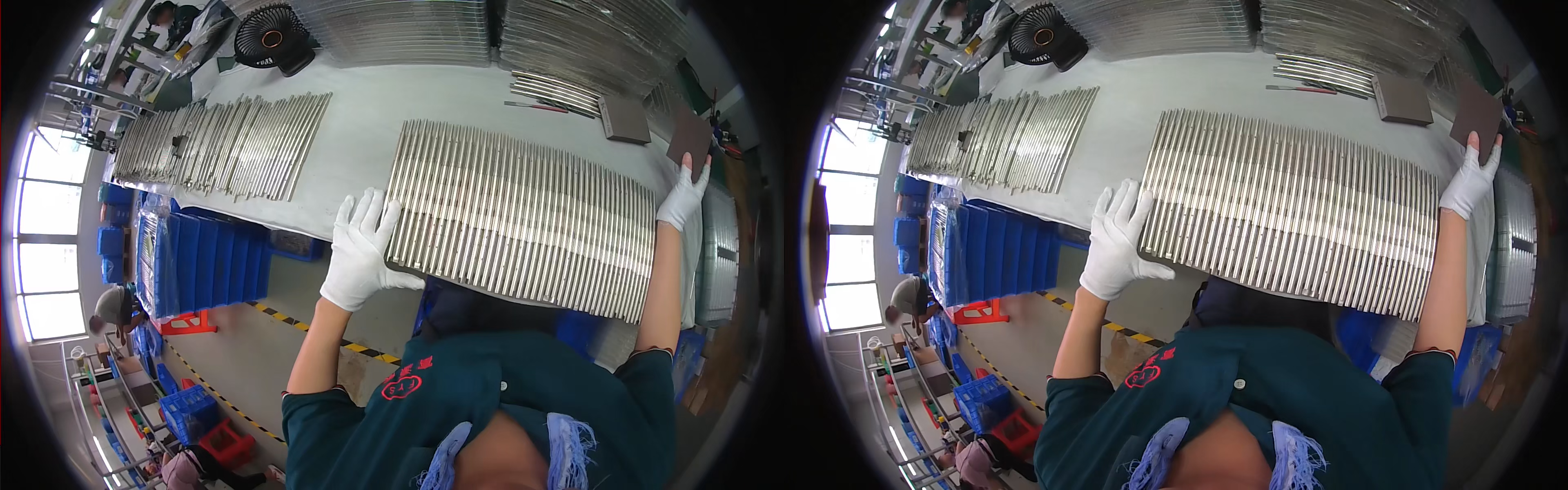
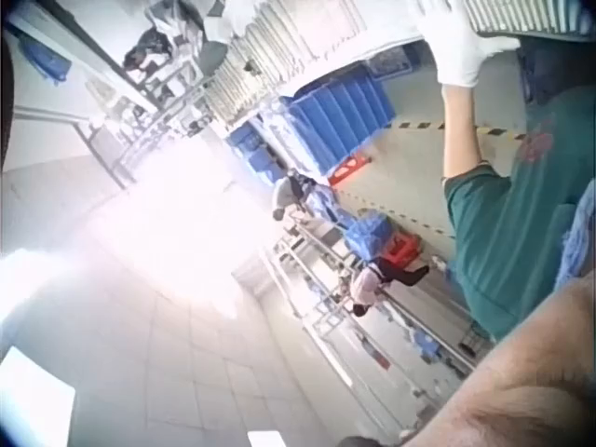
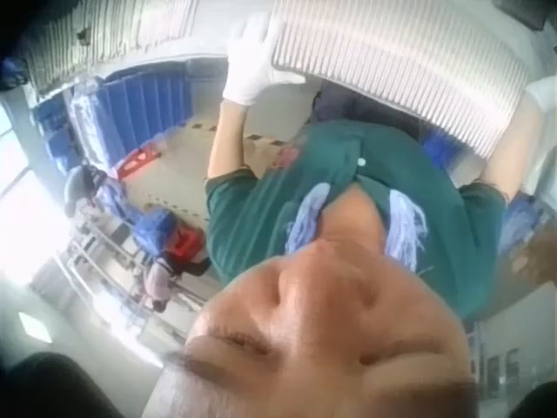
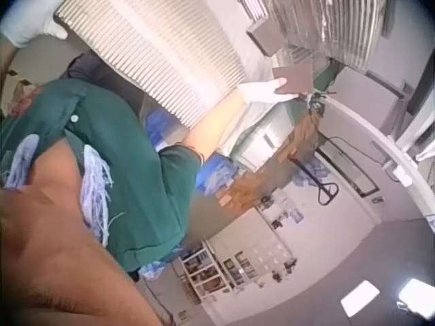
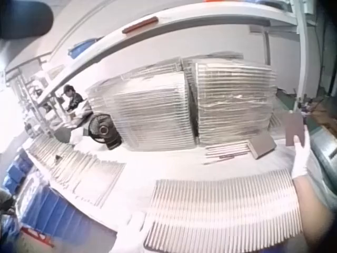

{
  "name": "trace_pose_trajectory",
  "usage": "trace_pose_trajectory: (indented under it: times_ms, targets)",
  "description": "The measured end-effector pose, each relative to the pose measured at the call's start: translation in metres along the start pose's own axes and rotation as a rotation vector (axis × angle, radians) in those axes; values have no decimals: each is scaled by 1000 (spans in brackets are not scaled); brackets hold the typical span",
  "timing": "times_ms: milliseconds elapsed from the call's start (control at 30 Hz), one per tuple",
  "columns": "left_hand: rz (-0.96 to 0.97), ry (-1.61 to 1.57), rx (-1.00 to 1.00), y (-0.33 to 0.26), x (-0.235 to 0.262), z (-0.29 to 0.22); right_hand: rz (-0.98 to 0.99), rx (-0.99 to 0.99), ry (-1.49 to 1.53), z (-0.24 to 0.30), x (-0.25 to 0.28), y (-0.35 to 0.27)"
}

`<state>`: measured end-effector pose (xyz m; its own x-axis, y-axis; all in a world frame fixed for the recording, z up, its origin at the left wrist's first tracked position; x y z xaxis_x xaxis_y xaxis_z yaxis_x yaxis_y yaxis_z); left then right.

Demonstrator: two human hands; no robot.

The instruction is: Organizing, aligning, and grouping thin metal rods on a factory workbench.

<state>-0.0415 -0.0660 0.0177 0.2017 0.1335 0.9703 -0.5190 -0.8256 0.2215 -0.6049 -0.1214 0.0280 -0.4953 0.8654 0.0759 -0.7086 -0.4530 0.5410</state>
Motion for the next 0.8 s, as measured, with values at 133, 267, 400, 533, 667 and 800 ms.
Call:
trace_pose_trajectory:
  times_ms: [133,267,400,533,667,800]
  targets:
    - [-30,-18,-2,7,4,2,-14,2,-90,3,0,-4]
    - [-32,-46,-6,11,4,7,-5,7,-87,-3,-1,-1]
    - [-60,-53,1,9,3,6,5,-21,-67,-4,-2,-1]
    - [-87,-21,16,7,4,4,5,-9,-90,-3,-2,-1]
    - [-76,-24,29,8,6,-1,3,10,-91,-5,-1,1]
    - [-43,-88,51,18,13,-17,-2,25,-127,-1,0,-1]
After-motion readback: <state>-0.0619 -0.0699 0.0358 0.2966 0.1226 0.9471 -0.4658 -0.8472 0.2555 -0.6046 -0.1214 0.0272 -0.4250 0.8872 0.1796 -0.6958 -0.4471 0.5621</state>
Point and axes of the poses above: each hand's wrist, its own y-axis towards the middle knuckle, its own x-axis out of the back of the hand, z = x × y, the point moved 8 cm from there along y, towards the middle knuckle, and after that the axes turned 2 degrees about y, right-handed, at the moved point
